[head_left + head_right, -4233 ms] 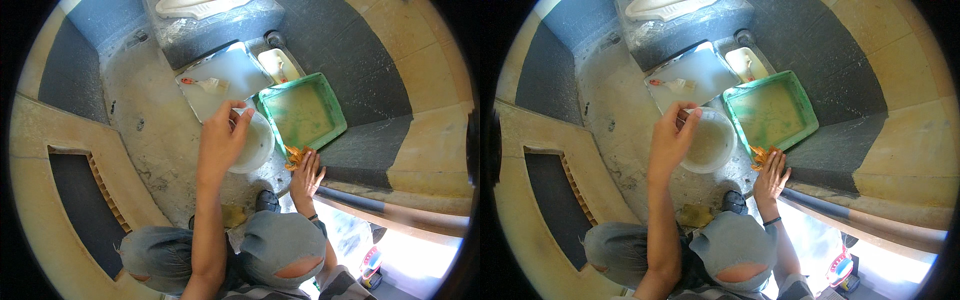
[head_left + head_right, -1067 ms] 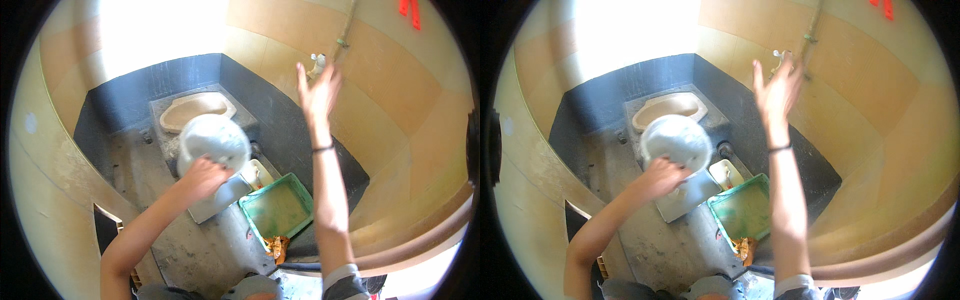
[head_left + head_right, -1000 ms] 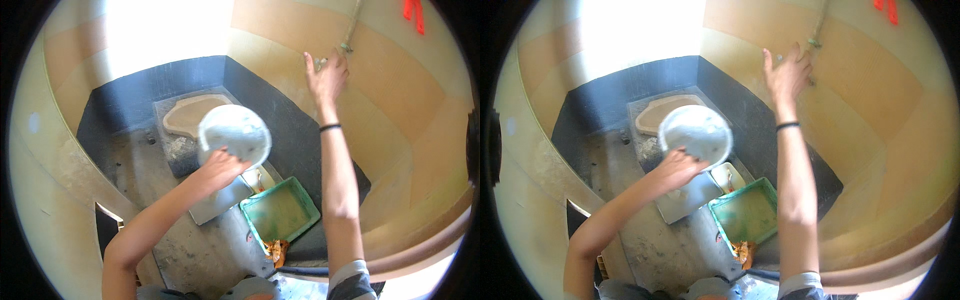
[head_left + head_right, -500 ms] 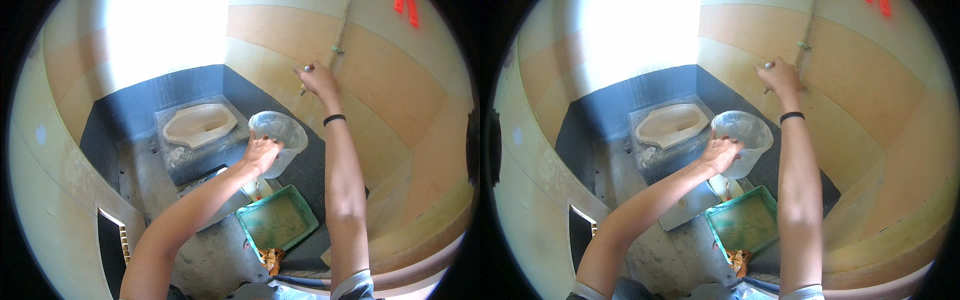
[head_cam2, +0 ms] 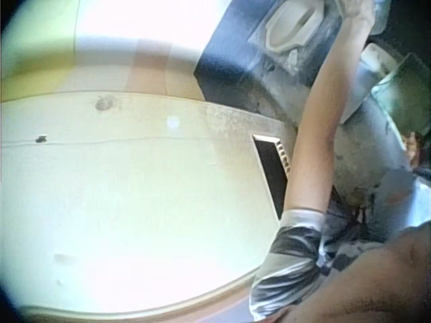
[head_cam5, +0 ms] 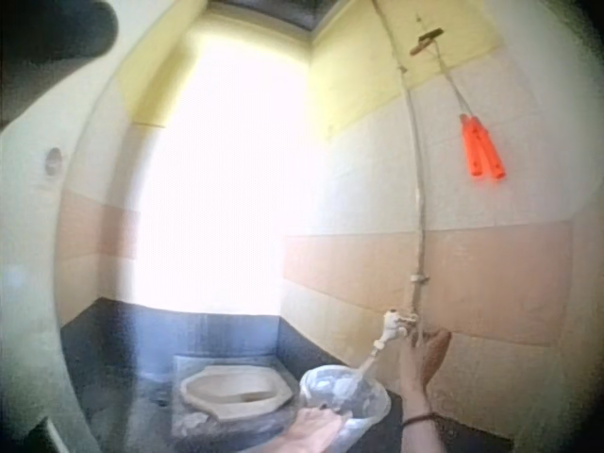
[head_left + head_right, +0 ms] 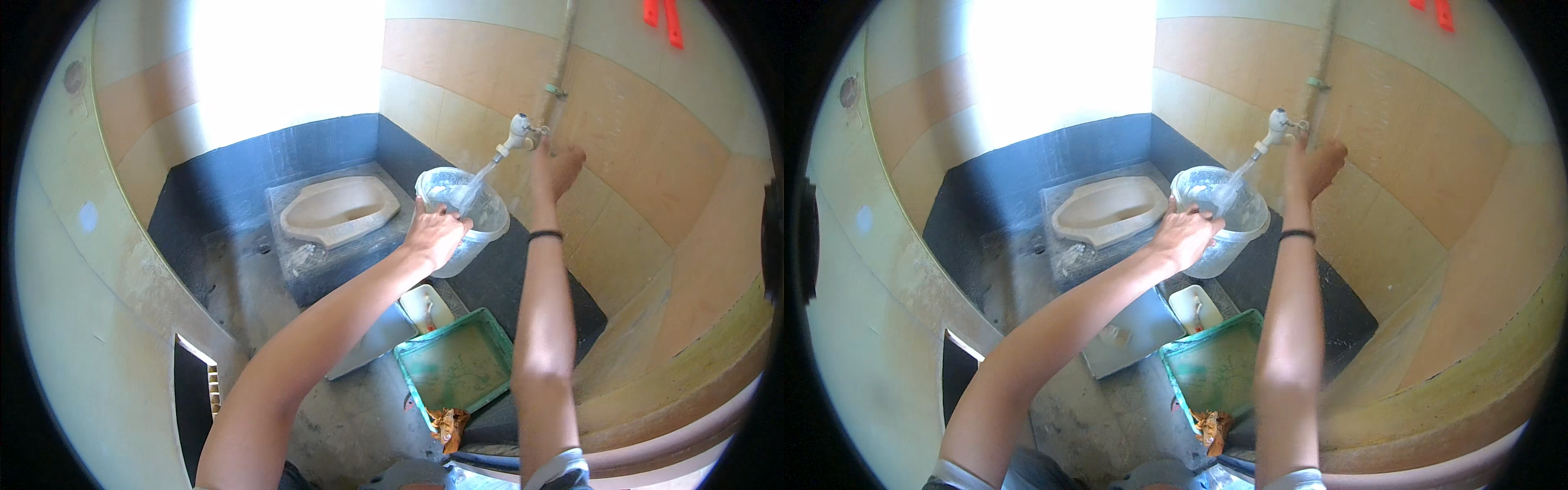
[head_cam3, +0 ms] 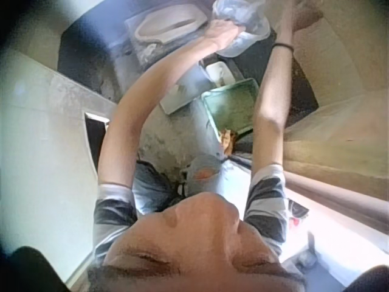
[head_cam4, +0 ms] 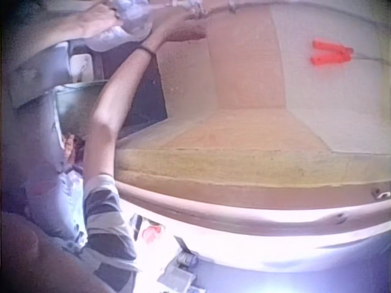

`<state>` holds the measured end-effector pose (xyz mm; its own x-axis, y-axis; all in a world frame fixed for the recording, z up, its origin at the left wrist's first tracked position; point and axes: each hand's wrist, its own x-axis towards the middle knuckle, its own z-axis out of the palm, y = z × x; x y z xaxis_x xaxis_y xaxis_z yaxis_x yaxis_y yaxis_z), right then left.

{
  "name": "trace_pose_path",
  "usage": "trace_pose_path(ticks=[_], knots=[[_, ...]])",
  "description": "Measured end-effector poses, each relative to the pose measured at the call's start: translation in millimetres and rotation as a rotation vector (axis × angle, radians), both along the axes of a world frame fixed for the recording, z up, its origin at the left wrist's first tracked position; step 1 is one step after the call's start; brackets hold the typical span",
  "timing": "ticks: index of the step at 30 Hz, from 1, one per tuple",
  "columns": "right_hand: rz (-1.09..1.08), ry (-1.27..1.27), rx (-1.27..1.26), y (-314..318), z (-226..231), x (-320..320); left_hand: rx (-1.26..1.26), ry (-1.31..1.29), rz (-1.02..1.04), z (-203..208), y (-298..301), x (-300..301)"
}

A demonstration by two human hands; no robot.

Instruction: The person washes a paint tray, a brush, and a small container by hand in a bucket of water and under a running tap.

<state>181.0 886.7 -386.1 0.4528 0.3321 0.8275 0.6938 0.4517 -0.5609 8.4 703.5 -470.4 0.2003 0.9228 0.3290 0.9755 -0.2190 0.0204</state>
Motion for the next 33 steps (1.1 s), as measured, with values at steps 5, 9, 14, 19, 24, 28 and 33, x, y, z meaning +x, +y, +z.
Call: trace_pose_path(ticks=[5,9,14,19,24,28,33], knots=[[0.962,-0.115,-0.808,-51,-80,-51,-0.002,0.322,0.021,-20,-12,-22],[1.422,0.55,-1.084,-42,-139,-77,0.171,0.588,-0.003,-37,-29,-35],[1.615,1.097,-1.08,-8,-154,-81,0.368,0.724,-0.047,-50,-31,-33],[1.339,0.163,-1.086,-70,-166,-114,0.664,0.689,-0.106,-81,6,-64],[1.115,-0.307,-0.91,-176,-182,-84,0.409,0.829,-0.279,-59,2,-112],[0.904,-0.71,-0.813,-198,-219,-64,0.307,0.837,-0.33,-53,-28,-118],[0.923,-0.78,-1.022,-151,-193,-7,0.241,0.05,-0.116,-51,-103,-101]])
